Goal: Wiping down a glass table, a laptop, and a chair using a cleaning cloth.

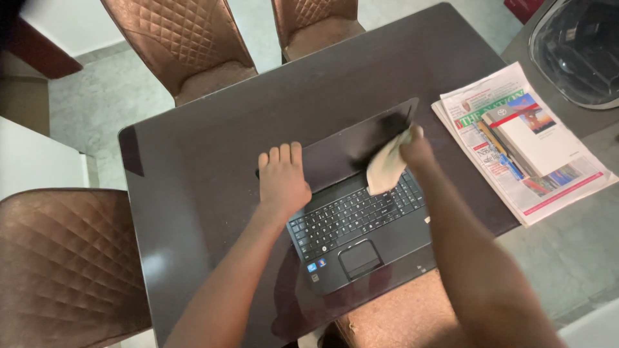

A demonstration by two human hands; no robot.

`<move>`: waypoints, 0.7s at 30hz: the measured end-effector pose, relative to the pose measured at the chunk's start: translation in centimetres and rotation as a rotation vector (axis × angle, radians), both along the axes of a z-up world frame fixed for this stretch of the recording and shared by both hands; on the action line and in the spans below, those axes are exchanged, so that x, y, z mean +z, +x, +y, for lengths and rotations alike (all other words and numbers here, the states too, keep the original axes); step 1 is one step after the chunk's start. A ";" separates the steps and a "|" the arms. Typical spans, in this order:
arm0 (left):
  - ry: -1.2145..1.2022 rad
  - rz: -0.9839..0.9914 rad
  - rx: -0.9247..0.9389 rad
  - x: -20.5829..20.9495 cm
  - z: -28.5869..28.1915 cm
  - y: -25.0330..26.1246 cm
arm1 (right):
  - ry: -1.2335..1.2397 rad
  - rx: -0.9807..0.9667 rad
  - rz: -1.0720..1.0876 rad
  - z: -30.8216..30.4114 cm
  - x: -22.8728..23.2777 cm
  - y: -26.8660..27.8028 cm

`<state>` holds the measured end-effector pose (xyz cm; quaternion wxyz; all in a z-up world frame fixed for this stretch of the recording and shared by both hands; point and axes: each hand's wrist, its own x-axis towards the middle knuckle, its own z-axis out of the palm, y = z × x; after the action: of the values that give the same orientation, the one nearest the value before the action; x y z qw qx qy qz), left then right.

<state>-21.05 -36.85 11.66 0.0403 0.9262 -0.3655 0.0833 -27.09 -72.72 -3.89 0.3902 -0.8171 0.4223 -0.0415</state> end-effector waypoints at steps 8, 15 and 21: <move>-0.016 0.180 0.004 0.6 0.0 1.4 | 0.449 -0.384 -0.415 7.6 0.8 0.3; -0.034 0.613 0.029 -0.5 -0.3 6.7 | -0.186 -0.150 -0.894 24.5 5.0 1.9; -0.140 0.598 -0.057 0.4 1.7 6.5 | -0.290 0.478 -0.671 26.2 3.4 0.4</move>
<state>-14.55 -35.12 12.01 0.2123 0.8940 -0.3566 -0.1691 -26.64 -46.56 -0.50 0.3859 -0.8794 0.0610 -0.2720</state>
